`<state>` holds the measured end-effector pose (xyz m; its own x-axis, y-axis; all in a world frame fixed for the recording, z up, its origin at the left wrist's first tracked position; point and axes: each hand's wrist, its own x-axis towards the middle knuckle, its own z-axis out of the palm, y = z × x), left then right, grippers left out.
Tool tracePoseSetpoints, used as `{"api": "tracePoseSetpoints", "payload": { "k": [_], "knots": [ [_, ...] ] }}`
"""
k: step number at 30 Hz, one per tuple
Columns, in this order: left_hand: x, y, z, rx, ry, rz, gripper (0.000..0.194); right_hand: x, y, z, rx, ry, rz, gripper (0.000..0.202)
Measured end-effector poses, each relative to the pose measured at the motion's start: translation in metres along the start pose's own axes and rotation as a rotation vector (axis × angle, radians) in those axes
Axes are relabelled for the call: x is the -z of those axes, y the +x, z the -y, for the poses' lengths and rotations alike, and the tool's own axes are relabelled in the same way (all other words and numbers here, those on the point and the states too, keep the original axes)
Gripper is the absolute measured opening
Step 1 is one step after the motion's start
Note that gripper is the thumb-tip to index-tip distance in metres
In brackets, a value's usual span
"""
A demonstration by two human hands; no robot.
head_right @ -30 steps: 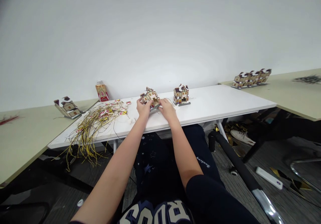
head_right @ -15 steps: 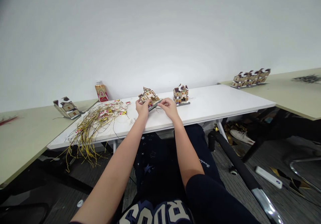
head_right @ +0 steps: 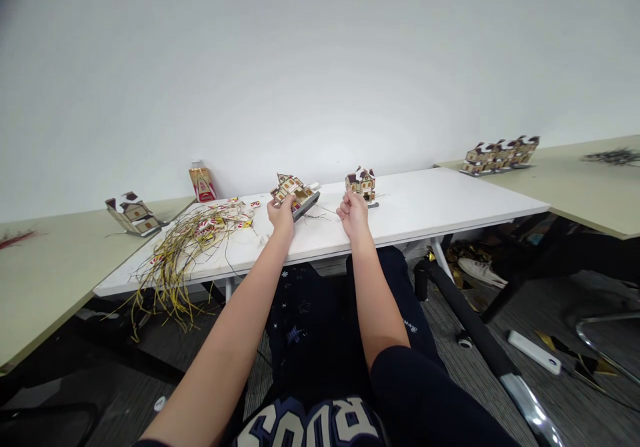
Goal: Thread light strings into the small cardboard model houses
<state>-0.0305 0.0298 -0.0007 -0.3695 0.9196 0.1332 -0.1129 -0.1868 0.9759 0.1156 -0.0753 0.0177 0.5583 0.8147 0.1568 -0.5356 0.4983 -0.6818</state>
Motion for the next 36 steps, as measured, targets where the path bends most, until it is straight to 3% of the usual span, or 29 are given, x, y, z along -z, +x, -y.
{"api": "tracePoseSetpoints", "payload": {
  "k": [5, 12, 17, 21, 24, 29, 36],
  "knots": [
    [-0.001, 0.002, 0.001, 0.018, -0.058, 0.014, 0.049, 0.007, 0.001, -0.012, -0.029, -0.386, -0.031, 0.042],
    [0.000, -0.002, 0.000, -0.044, 0.003, 0.038, 0.052, -0.001, -0.004, -0.022, 0.307, -0.829, 0.136, 0.034],
    [0.005, -0.015, -0.008, -0.223, 0.153, 0.073, 0.062, -0.015, -0.013, -0.023, 0.242, -0.886, 0.166, 0.043],
    [0.007, -0.022, -0.012, -0.331, 0.222, 0.142, 0.067, -0.015, -0.013, -0.028, 0.292, -0.936, 0.006, 0.037],
    [0.007, -0.023, -0.013, -0.340, 0.221, 0.162, 0.068, -0.010, -0.008, -0.030, 0.252, -0.955, -0.036, 0.037],
    [0.008, -0.023, -0.013, -0.355, 0.252, 0.173, 0.070, -0.005, -0.004, -0.031, 0.132, -0.831, 0.029, 0.026],
    [0.007, -0.023, -0.010, -0.359, 0.274, 0.229, 0.068, 0.000, -0.006, -0.029, 0.090, -0.767, 0.030, 0.019]
  ]
}}
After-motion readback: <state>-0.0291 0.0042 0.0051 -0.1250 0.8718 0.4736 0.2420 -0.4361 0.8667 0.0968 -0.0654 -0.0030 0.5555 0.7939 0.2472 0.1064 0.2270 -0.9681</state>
